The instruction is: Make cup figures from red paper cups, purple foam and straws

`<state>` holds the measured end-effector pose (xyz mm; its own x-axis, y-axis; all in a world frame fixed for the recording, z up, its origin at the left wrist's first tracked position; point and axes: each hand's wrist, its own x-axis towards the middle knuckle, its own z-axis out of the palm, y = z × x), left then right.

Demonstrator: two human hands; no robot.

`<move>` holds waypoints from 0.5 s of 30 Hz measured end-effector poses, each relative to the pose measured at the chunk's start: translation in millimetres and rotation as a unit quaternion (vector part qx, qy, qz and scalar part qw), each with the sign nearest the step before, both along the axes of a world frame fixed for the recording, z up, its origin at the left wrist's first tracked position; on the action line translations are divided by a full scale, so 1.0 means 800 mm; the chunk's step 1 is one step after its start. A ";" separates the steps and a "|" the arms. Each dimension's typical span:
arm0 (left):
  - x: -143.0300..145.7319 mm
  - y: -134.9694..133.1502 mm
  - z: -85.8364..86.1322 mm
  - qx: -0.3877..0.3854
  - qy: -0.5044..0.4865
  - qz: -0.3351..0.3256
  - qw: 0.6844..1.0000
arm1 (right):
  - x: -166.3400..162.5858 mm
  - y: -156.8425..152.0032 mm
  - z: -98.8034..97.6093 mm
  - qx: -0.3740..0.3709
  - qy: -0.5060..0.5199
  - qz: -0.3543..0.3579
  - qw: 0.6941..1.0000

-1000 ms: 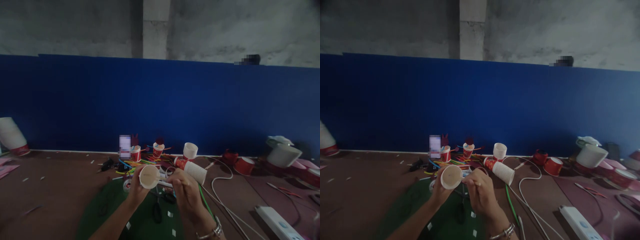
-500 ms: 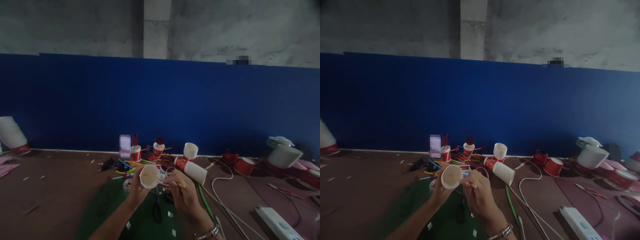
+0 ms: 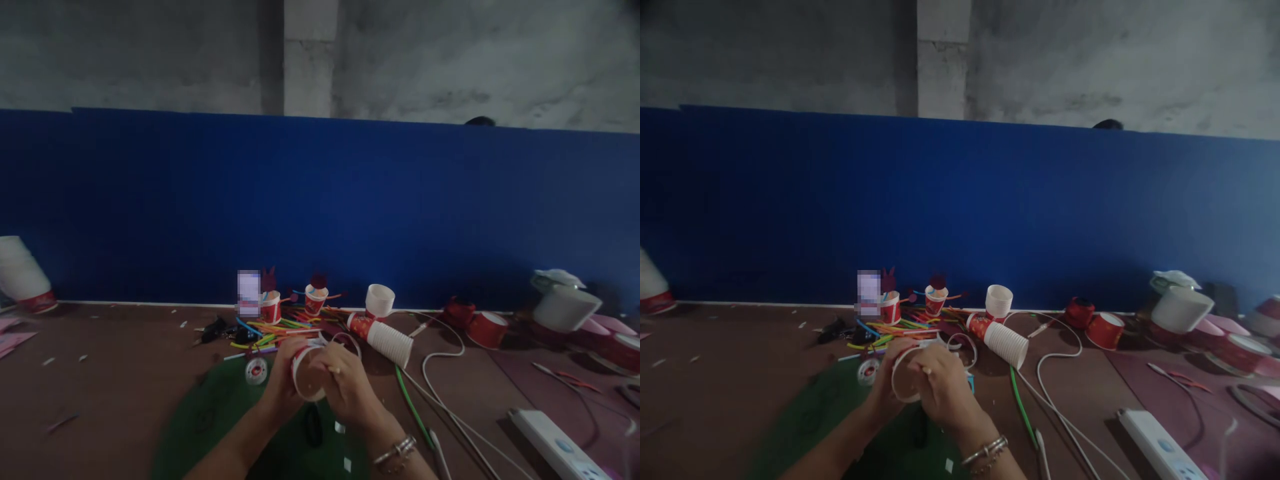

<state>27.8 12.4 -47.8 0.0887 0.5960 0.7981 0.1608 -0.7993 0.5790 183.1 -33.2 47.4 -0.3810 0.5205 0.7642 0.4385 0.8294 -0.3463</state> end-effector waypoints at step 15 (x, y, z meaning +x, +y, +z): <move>0.003 -0.006 0.015 -0.052 -0.017 -0.010 0.998 | 0.014 -0.018 0.016 0.058 0.077 -0.062 0.993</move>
